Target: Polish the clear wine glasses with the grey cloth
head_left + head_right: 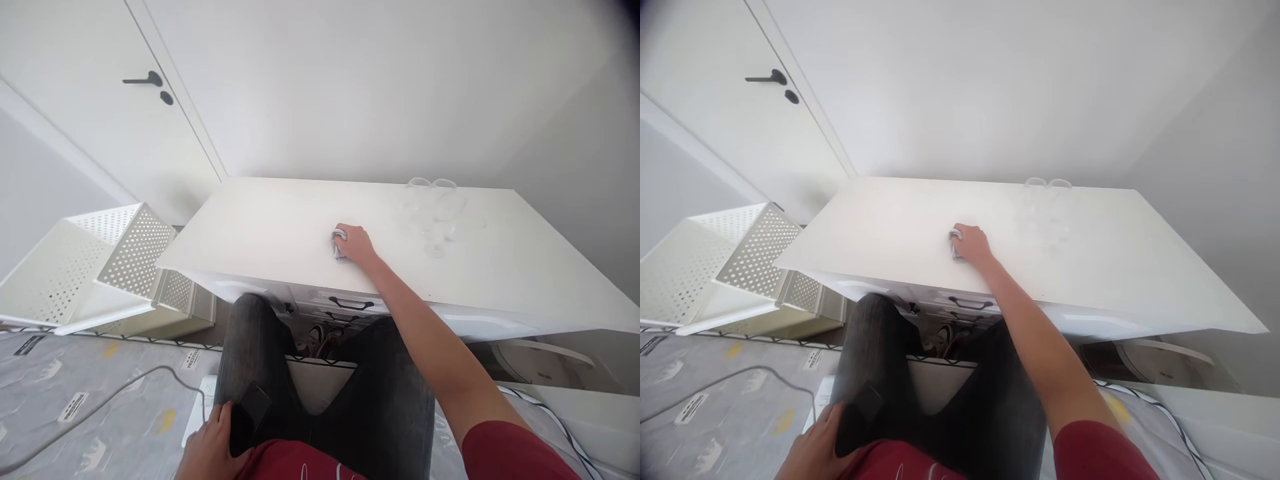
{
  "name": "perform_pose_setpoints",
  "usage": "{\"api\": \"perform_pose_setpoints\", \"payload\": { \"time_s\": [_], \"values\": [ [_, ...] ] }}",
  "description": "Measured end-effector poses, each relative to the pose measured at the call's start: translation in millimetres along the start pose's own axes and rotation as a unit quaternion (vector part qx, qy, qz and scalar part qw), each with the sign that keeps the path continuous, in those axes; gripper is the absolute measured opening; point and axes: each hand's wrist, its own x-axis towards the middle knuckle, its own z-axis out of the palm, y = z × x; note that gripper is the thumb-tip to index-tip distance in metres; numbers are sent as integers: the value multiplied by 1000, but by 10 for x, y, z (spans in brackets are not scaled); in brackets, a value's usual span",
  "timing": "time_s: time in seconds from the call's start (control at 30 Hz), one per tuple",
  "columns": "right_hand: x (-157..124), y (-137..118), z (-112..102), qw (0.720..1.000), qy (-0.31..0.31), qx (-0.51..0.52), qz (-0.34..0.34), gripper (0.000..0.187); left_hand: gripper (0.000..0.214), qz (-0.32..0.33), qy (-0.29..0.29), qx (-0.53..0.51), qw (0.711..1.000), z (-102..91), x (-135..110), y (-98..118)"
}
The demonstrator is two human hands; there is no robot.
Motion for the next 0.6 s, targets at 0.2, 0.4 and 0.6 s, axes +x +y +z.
{"api": "perform_pose_setpoints", "payload": {
  "time_s": [0.2,0.4,0.6],
  "values": [
    [-15,27,-3,1000,16,-15,0,18,44,-16,63,-90,994,-271,-5,180],
    [-25,16,-7,1000,15,-14,-2,16,54,-31,150,-484,862,-407,367,510],
    [-39,-3,-13,1000,15,-5,-2,16,40,-100,81,-850,511,-874,639,1001]
  ]
}}
